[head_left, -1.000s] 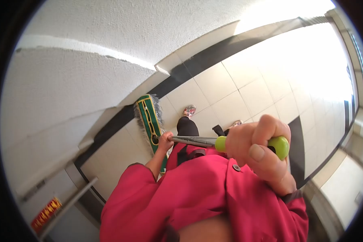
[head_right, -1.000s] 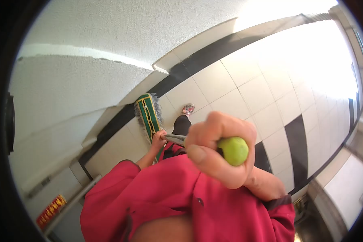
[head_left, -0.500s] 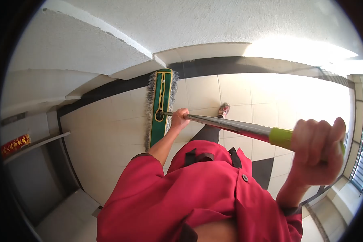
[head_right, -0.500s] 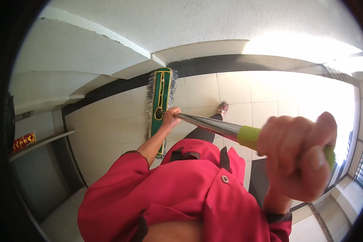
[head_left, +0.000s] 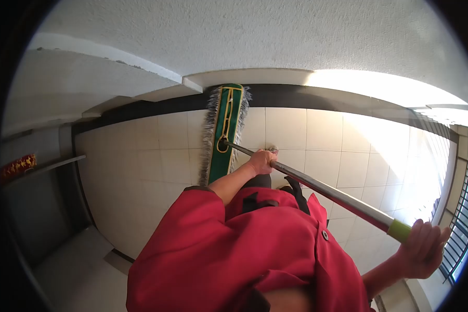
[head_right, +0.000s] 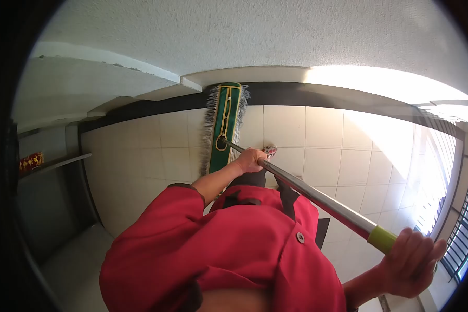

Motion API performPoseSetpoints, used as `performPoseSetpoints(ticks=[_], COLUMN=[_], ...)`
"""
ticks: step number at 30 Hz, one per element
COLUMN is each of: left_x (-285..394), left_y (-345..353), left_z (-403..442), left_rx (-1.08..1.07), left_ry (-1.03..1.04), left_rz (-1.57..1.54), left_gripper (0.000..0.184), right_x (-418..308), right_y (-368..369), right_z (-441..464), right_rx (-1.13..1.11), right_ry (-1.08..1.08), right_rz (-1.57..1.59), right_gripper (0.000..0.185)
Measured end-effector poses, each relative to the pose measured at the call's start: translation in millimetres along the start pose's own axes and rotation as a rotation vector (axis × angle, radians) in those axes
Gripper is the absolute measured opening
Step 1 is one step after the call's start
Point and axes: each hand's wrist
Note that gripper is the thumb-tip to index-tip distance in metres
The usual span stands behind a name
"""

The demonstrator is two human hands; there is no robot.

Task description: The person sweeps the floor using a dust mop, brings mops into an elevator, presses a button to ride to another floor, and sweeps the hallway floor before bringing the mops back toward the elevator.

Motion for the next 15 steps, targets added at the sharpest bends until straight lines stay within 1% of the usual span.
performPoseSetpoints(ticks=[1, 3, 4, 5, 6, 7, 9, 11, 13, 15], left_x=[7, 32, 47, 53, 68, 81, 120, 160, 183, 213], left_y=[7, 21, 23, 26, 36, 44, 49, 70, 94, 112], left_z=[9, 25, 31, 30, 39, 49, 67, 84, 95, 114], left_rx=[0.011, -0.160, -0.244, -0.230, -0.256, -0.282, -0.433, -0.518, -0.611, -0.596], left_ry=[-0.008, -0.030, -0.025, -0.037, 0.011, 0.059, 0.122, 0.176, 0.248, 0.384], left_rz=[0.004, 0.009, 0.034, 0.042, 0.045, 0.054, 0.096, 0.248, 0.300, 0.237], left_gripper=[0.005, 0.005, 0.008, 0.008, 0.007, 0.008, 0.011, 0.021, 0.020, 0.017], right_x=[-4, -19, -28, -33, -44, -54, -76, -112, -133, -160], right_y=[-16, -43, -57, -67, -83, -95, -119, -175, -203, -217], right_z=[0, 1, -2, -8, -9, -8, -15, -32, -60, -83], right_rx=[0.019, 0.018, 0.086, 0.153, 0.175, -0.004, 0.068, 0.121, 0.314, 0.540], right_ry=[0.000, 0.046, 0.032, 0.017, 0.010, 0.057, 0.034, 0.087, -0.092, -0.242], right_rz=[-0.004, 0.056, 0.034, 0.025, 0.000, 0.108, 0.065, 0.114, 0.014, -0.073], right_gripper=[0.013, 0.015, 0.015, 0.015, 0.015, 0.025, 0.029, 0.032, 0.026, 0.027])
Point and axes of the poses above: each hand's wrist, its own z-axis towards the middle knuckle, its own y-axis out of the palm, x = y × z, and after that the axes turned 1 degree about -y, right-handed
